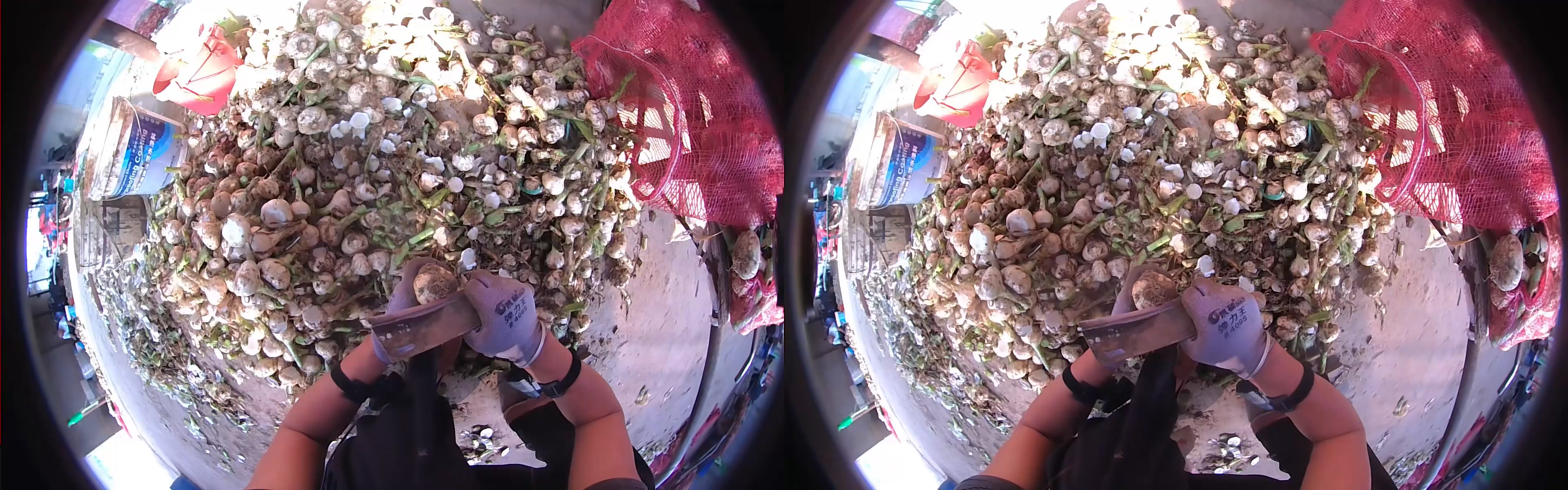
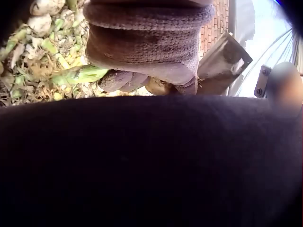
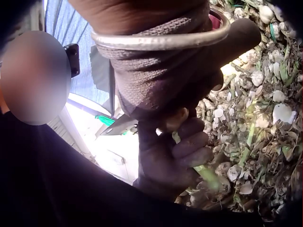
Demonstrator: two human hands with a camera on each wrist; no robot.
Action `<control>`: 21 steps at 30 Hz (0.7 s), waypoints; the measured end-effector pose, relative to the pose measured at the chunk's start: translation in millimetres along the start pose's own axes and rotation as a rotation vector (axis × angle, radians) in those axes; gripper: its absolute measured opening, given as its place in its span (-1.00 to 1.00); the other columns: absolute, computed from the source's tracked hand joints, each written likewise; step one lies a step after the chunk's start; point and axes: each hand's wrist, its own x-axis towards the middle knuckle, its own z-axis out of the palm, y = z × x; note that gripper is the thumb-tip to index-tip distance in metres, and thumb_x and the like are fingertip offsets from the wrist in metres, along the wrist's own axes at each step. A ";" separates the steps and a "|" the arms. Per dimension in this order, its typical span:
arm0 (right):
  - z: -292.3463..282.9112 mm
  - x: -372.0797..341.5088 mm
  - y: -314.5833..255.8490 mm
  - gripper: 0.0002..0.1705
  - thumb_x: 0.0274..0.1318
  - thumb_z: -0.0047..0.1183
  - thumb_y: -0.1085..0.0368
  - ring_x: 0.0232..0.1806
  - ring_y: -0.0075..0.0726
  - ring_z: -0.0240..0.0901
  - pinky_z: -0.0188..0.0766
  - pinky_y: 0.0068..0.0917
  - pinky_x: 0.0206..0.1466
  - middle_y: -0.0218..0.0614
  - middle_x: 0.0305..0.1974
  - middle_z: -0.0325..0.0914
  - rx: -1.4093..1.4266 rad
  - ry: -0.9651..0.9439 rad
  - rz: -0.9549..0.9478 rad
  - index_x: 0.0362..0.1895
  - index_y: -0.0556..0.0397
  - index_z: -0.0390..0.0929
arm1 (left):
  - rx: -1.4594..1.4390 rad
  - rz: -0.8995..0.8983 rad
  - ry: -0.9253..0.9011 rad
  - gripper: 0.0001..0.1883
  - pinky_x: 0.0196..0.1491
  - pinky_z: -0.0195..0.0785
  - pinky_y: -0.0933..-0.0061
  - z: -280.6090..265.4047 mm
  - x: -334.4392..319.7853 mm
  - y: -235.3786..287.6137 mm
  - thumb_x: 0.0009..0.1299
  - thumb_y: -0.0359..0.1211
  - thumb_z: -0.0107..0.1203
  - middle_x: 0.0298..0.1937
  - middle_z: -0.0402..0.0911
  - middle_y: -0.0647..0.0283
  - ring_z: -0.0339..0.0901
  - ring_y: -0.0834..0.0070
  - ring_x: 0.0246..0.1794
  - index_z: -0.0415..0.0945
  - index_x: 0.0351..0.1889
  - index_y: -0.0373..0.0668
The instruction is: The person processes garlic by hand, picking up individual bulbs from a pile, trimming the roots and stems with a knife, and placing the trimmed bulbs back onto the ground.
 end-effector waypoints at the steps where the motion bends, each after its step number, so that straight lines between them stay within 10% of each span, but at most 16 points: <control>1: 0.5 -1.2 0.0 -0.56 -0.46 0.23 0.16 -0.36 0.02 0.51 0.46 -0.20 -0.32 -0.18 -0.37 0.46 0.005 -0.037 0.018 -0.36 0.07 0.47 | 0.022 0.004 -0.026 -0.39 0.07 0.50 0.36 -1.9 0.0 -2.6 0.29 -0.56 0.19 0.04 0.49 0.22 0.52 0.48 -0.01 0.18 0.27 -0.11; 6: 6.1 -10.3 4.2 -0.57 -0.47 0.23 0.15 -0.36 0.02 0.51 0.45 -0.18 -0.34 -0.20 -0.36 0.46 0.015 -0.006 0.012 -0.37 0.05 0.47 | -0.442 -0.247 -0.060 -0.44 0.09 0.50 0.43 0.0 3.2 -11.2 0.32 -0.59 0.14 0.04 0.50 0.23 0.53 0.51 -0.03 0.22 0.27 -0.11; 8: 7.6 -14.1 5.3 -0.57 -0.47 0.23 0.15 -0.36 0.02 0.51 0.44 -0.18 -0.34 -0.21 -0.36 0.46 0.038 -0.016 0.030 -0.38 0.05 0.47 | -0.055 -0.165 0.012 -0.29 0.08 0.44 0.47 15.0 -5.5 11.4 0.21 -0.49 0.33 -0.01 0.51 0.21 0.50 0.52 -0.02 0.13 0.25 -0.14; 21: 75.5 -30.5 85.9 -0.69 -0.35 0.23 0.19 -0.45 0.03 0.50 0.40 -0.26 -0.43 -0.17 -0.44 0.50 0.001 0.271 0.180 -0.42 0.02 0.51 | 0.138 -0.221 -0.199 -0.32 0.01 0.39 0.54 7.9 -16.4 49.7 0.18 -0.51 0.32 -0.01 0.49 0.31 0.45 0.61 -0.04 0.20 0.24 -0.21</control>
